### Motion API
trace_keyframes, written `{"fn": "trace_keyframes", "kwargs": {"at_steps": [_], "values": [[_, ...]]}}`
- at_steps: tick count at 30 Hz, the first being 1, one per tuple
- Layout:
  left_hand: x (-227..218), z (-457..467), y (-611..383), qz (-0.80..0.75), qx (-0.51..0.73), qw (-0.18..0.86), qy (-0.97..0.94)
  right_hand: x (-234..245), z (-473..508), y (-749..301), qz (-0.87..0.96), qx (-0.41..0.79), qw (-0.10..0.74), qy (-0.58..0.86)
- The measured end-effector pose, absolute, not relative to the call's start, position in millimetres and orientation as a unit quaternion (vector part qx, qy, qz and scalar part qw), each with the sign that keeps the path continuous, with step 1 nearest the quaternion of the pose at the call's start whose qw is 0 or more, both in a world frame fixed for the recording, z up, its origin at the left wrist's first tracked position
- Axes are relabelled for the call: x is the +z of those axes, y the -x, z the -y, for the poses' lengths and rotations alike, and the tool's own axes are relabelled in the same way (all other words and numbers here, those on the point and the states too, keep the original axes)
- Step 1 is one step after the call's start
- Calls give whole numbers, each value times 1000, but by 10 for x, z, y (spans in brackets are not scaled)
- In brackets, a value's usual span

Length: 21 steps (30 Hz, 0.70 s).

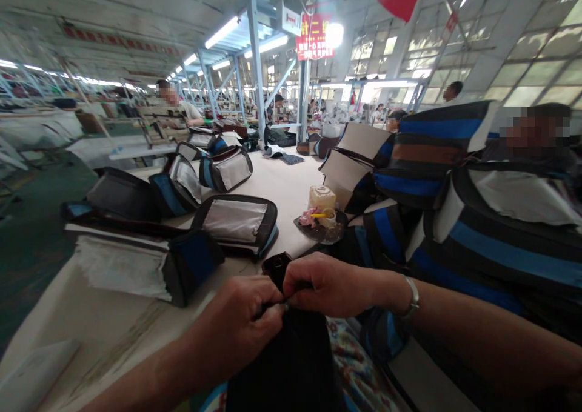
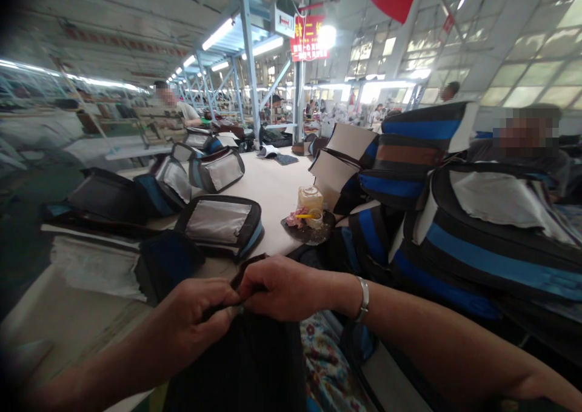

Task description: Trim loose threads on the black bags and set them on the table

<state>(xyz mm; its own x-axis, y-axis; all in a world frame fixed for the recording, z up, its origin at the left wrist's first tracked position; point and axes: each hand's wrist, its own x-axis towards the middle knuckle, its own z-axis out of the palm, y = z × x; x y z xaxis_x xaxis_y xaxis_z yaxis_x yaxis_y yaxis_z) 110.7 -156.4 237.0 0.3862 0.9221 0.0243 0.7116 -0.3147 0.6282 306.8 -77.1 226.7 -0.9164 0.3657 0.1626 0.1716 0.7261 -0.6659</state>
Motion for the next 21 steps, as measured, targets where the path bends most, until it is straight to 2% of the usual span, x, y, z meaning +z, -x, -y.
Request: {"fn": "trace_keyframes", "kwargs": {"at_steps": [3, 6, 13, 21], "values": [[2360, 1554, -1072, -524, 189, 292, -777, 2260, 840, -3083, 966, 183, 143, 114], [2383, 1540, -1029, -546, 175, 337, -747, 2221, 891, -3097, 982, 86, 125, 116], [2441, 1531, -989, -546, 158, 421, -707, 2071, 895, -3144, 981, -12, 183, 62], [2458, 1493, -1000, -550, 166, 440, -690, 2237, 977, -3120, 986, -87, 132, 59]]}}
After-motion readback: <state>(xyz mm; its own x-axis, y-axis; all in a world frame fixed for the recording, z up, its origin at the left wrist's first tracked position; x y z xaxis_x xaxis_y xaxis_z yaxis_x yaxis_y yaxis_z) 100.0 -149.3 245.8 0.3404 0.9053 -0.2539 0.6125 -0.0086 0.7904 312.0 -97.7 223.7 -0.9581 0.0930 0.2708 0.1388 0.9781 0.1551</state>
